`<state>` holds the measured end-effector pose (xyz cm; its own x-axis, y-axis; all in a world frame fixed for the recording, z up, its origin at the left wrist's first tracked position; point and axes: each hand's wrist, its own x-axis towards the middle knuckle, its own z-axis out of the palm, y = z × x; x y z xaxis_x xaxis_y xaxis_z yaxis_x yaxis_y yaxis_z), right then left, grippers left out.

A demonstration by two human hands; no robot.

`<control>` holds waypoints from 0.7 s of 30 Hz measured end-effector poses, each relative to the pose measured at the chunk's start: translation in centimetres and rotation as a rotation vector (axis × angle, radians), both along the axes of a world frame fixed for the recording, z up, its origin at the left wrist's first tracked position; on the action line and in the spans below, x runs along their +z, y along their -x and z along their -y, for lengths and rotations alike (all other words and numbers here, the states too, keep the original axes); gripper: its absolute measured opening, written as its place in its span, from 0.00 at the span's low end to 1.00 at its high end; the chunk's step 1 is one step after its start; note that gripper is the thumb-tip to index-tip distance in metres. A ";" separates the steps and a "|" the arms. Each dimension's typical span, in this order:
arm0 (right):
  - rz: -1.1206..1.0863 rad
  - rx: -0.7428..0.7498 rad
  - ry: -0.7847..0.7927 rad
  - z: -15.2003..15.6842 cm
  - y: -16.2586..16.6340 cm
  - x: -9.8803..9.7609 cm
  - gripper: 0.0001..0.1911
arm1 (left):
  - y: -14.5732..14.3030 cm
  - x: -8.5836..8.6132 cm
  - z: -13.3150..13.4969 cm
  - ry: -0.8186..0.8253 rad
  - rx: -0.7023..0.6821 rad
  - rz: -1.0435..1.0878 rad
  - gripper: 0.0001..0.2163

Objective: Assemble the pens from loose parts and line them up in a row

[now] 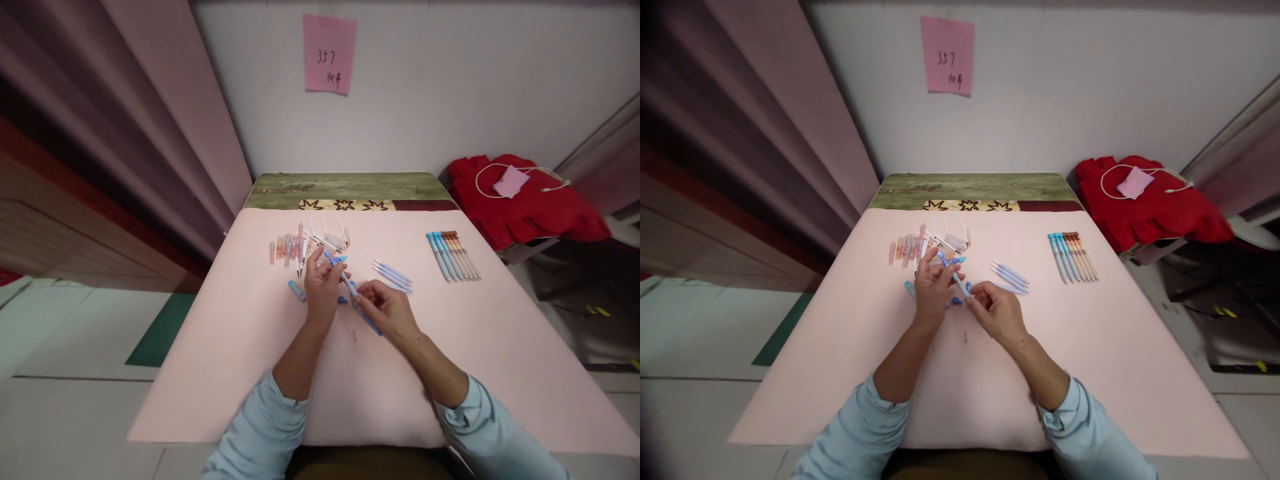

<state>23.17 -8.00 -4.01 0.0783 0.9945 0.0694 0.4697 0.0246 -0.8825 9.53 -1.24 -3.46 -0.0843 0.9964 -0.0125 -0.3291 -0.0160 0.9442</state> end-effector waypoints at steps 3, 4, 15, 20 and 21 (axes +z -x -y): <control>0.035 0.004 -0.012 0.0 -0.1 0.2 0.10 | 0.0 0.0 0.0 -0.018 0.013 -0.021 0.30; 0.049 0.002 -0.018 0.0 -0.1 0.3 0.09 | 0.0 -0.1 0.0 -0.022 0.016 -0.030 0.30; 0.064 -0.146 -0.111 -0.4 -0.6 1.3 0.08 | 0.2 -0.4 -0.1 -0.072 -0.039 -0.137 0.28; 0.250 -0.544 -0.206 -1.9 -6.1 2.0 0.12 | 0.4 -0.4 0.0 -0.032 -0.015 -0.164 0.23; 0.335 -0.646 -0.201 -2.2 -7.5 2.1 0.12 | 0.5 -0.4 0.0 -0.029 -0.018 -0.169 0.21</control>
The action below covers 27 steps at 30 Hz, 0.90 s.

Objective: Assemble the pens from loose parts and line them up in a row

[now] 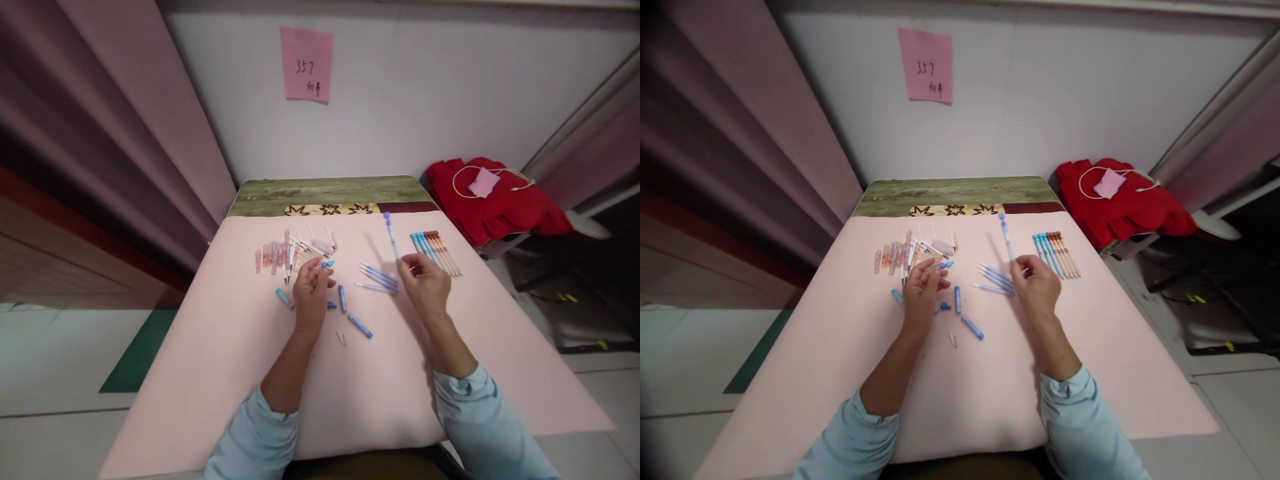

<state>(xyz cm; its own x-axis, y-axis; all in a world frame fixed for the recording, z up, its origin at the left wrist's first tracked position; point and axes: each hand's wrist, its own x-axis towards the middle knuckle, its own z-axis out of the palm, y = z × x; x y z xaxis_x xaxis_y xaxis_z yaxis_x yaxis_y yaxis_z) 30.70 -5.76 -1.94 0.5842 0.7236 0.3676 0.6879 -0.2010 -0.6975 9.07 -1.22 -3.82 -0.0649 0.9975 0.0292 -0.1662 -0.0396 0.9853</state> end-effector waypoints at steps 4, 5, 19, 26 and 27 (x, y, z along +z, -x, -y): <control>0.188 -0.293 0.154 -1.1 -4.6 -0.7 0.12 | 0.0 0.0 0.1 -0.005 -0.011 -0.014 0.17; 0.200 -0.319 0.208 -1.3 -5.3 -1.0 0.12 | 0.0 0.0 0.1 -0.010 -0.012 -0.017 0.16; 0.200 -0.268 0.540 -1.1 -6.0 -0.8 0.16 | 0.2 -0.1 -0.1 -0.009 -0.006 -0.062 0.13; 0.205 -0.262 0.527 -1.0 -5.9 -1.1 0.15 | 0.2 0.0 0.0 0.001 -0.003 -0.060 0.13; 0.207 -0.262 0.525 -1.0 -6.0 -1.2 0.14 | 0.2 -0.1 -0.1 0.000 -0.002 -0.055 0.13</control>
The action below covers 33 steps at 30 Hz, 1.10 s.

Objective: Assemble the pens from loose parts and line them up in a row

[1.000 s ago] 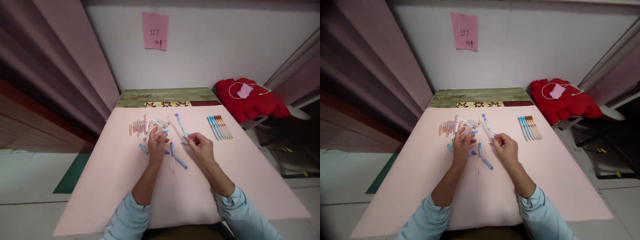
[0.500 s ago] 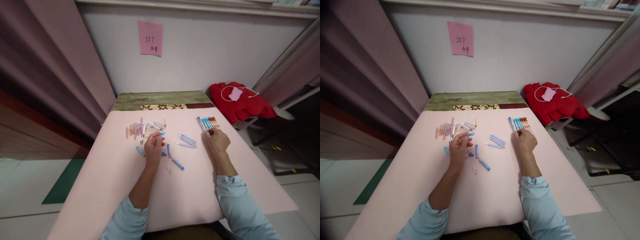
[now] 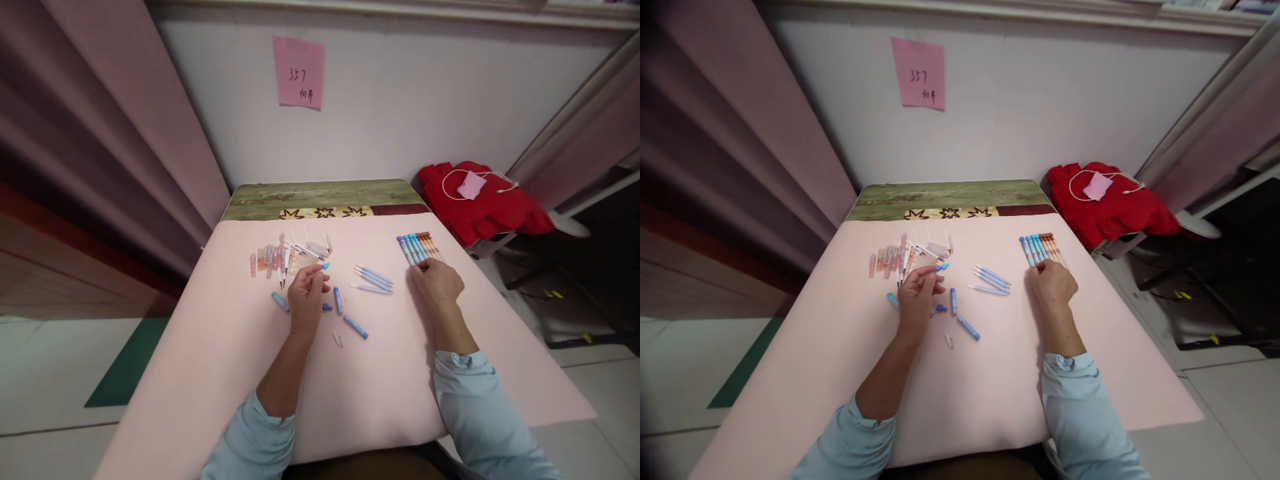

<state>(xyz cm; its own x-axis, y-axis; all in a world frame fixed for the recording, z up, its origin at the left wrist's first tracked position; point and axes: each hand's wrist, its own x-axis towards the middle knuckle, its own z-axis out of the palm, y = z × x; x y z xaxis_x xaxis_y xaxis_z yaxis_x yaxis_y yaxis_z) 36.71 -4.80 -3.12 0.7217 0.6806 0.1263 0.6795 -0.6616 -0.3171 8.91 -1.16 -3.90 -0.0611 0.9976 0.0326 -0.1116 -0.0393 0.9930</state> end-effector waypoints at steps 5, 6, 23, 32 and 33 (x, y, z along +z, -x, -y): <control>-0.006 -0.004 -0.052 0.1 -0.2 0.1 0.16 | 0.3 0.1 -0.3 -0.007 0.046 0.010 0.13; -0.003 -0.005 -0.089 0.0 0.0 0.2 0.16 | 0.5 0.2 -0.5 -0.011 0.074 0.016 0.13; -0.228 0.347 -0.463 0.3 7.3 0.1 0.20 | 5.7 1.0 -3.9 -0.183 0.560 0.150 0.10; -0.313 0.206 -0.656 0.0 4.8 -0.6 0.20 | 7.3 -0.2 -4.3 -0.164 0.682 0.072 0.09; -0.344 0.192 -0.683 -0.1 4.6 -0.7 0.21 | 7.5 -0.6 -4.4 -0.178 0.719 0.043 0.09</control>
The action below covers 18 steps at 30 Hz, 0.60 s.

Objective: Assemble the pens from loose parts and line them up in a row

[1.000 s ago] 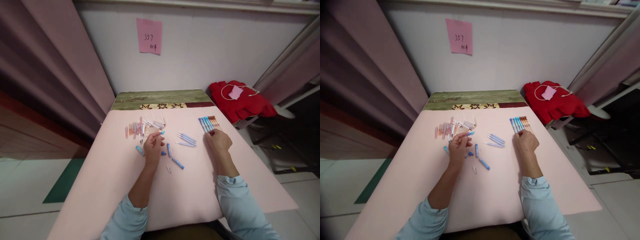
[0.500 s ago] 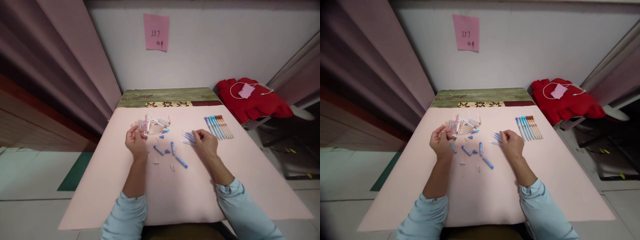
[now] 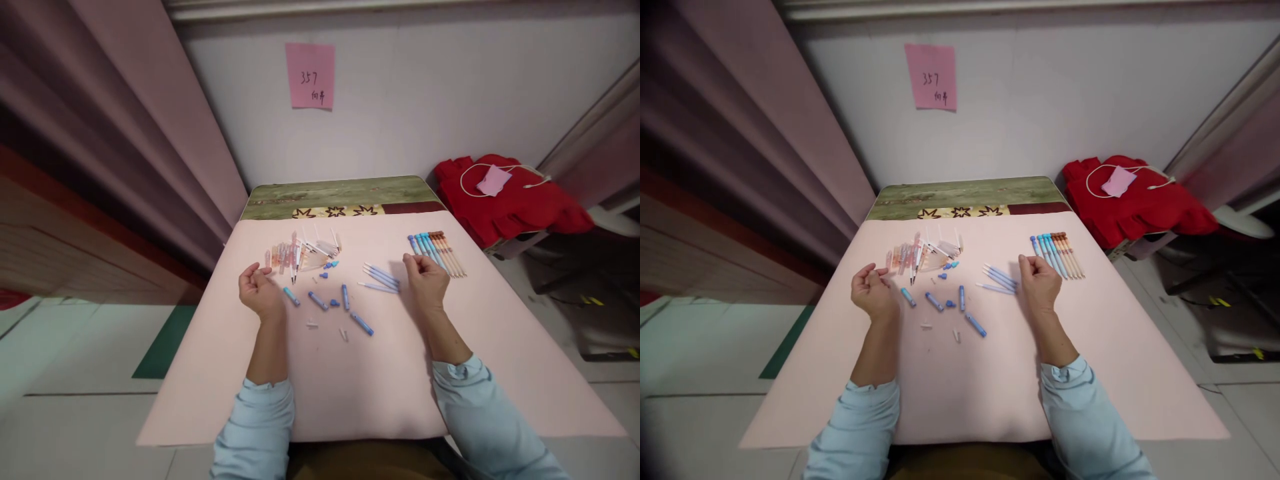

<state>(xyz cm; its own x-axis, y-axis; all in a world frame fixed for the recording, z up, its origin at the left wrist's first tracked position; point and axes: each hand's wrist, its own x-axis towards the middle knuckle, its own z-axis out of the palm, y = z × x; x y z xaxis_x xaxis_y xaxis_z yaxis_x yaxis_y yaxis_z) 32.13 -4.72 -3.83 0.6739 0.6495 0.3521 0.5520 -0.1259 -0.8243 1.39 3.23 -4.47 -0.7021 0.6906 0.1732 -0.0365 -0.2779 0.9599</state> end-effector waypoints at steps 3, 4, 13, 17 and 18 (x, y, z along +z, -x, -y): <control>-0.052 -0.003 -0.055 -0.1 -0.1 -0.3 0.21 | 0.5 -1.2 -0.3 0.001 0.058 -0.056 0.09; -0.047 -0.002 -0.069 0.0 0.0 -0.3 0.20 | 0.6 -1.6 -0.3 0.014 0.062 -0.047 0.09; 0.113 0.053 -0.124 0.6 1.7 -1.0 0.19 | 1.1 -2.4 0.0 0.042 -0.070 0.055 0.08; 0.211 0.114 -0.112 0.9 2.1 -1.1 0.17 | 1.2 -2.3 0.4 0.049 -0.119 0.037 0.08; 0.230 0.129 -0.107 0.9 2.2 -1.0 0.17 | 1.3 -2.3 0.6 0.051 -0.134 0.031 0.09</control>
